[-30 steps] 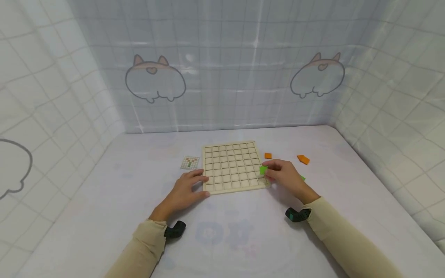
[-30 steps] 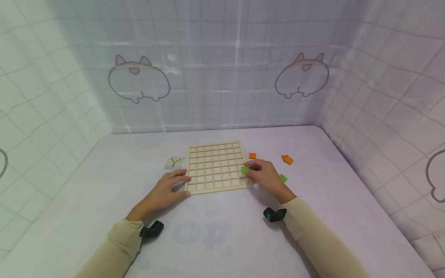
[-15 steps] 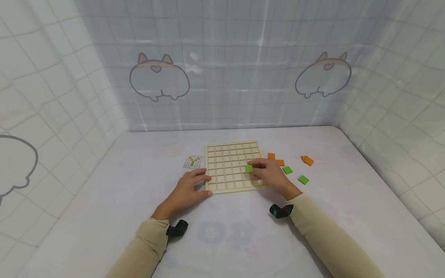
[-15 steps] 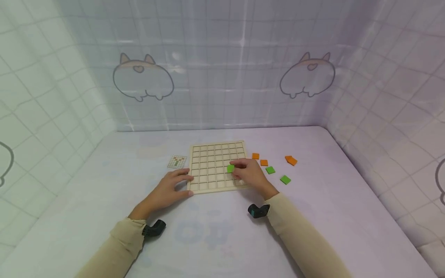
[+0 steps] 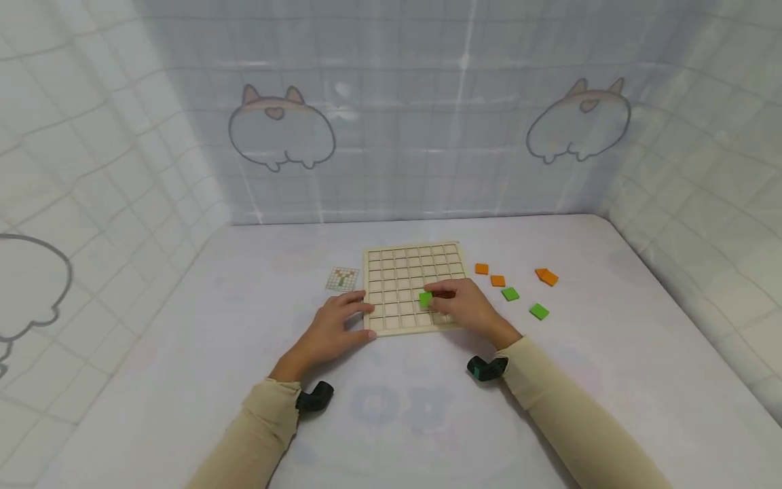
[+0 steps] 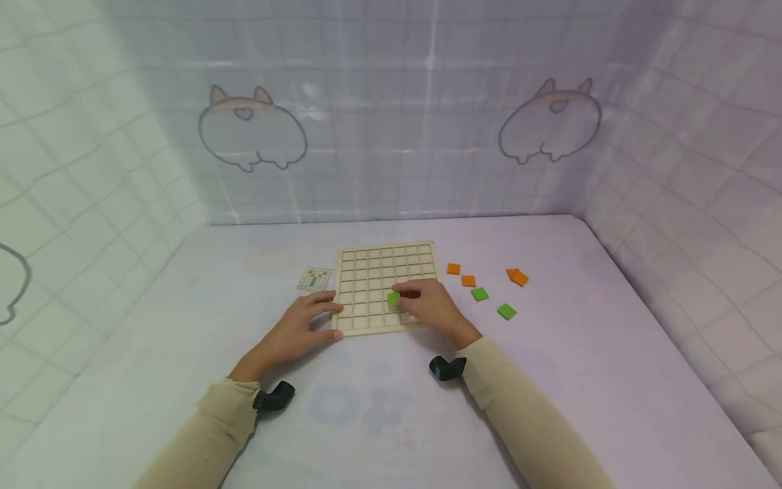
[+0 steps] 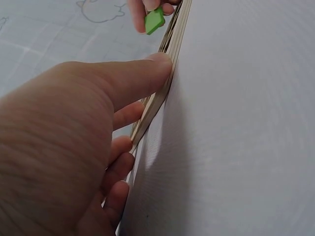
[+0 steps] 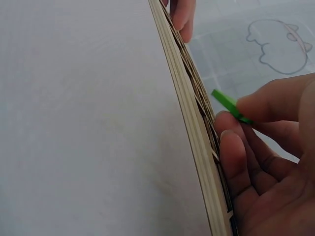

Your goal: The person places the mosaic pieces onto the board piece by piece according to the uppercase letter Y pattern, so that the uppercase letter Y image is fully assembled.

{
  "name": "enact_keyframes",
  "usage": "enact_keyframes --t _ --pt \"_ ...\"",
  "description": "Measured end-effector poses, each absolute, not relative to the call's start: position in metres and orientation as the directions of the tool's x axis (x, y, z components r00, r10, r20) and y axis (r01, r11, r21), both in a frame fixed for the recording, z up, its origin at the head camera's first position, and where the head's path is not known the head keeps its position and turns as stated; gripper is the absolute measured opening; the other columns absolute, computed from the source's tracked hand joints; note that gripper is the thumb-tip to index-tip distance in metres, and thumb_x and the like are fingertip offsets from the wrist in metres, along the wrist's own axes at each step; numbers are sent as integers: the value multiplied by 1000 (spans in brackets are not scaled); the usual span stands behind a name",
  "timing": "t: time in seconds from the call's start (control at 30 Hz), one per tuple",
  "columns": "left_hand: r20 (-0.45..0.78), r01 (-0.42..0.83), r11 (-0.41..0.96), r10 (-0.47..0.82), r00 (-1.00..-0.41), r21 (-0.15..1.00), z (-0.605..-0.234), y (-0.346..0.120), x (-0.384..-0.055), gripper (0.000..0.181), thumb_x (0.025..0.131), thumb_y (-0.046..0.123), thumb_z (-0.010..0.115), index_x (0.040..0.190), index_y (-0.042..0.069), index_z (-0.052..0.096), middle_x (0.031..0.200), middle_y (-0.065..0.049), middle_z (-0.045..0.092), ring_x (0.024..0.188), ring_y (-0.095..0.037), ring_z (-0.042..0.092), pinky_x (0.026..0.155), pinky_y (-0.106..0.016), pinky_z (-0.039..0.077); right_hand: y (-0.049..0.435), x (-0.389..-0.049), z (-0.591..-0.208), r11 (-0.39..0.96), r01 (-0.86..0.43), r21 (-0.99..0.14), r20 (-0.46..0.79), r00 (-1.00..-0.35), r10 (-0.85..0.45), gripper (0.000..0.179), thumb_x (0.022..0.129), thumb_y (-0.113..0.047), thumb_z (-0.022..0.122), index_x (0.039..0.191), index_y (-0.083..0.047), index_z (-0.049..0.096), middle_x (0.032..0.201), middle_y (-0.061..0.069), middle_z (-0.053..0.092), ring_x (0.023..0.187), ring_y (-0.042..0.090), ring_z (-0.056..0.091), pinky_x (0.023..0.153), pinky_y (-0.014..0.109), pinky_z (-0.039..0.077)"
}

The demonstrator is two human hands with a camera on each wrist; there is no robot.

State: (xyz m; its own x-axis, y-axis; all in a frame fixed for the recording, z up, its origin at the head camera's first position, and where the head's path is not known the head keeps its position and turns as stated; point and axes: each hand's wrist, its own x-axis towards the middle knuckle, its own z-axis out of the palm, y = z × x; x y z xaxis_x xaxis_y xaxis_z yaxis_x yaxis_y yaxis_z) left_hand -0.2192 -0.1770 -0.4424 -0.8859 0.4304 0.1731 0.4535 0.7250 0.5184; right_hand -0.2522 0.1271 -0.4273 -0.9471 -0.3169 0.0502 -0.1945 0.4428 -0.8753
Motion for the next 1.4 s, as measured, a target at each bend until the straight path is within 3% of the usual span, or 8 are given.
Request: enact_keyframes --t 0.2,0.83,1.1,1.4 --pt "178 448 727 421 -890 520 -441 -180 -216 51 87 35 79 132 14 66 153 -11 44 140 -40 37 108 -63 30 120 -251 -428 522 -226 -822 45 -940 -337 32 93 -19 71 125 -16 72 119 -2 69 107 16 62 92 38 49" --pt "137 413 728 409 -902 547 -434 -177 -216 49 88 36 78 131 17 67 154 -7 43 141 -37 35 109 -63 27 114 -245 -428 578 -313 -754 125 -932 -341 29 92 -10 71 120 -10 74 97 -1 66 87 15 59 77 33 49" --pt "113 386 731 394 -912 562 -434 -175 -212 49 88 38 77 132 19 66 156 -3 41 143 -34 32 110 -63 25 116 -241 -426 615 -393 -683 167 -905 -392 33 93 -9 69 125 -5 71 95 1 62 86 15 58 75 32 49" --pt "100 380 744 393 -914 550 -429 -175 -208 50 89 39 76 133 19 66 156 -3 40 143 -34 33 109 -63 26 113 -238 -424 634 -391 -667 154 -905 -396 34 94 -9 67 128 -5 69 96 2 59 84 14 56 73 30 48"
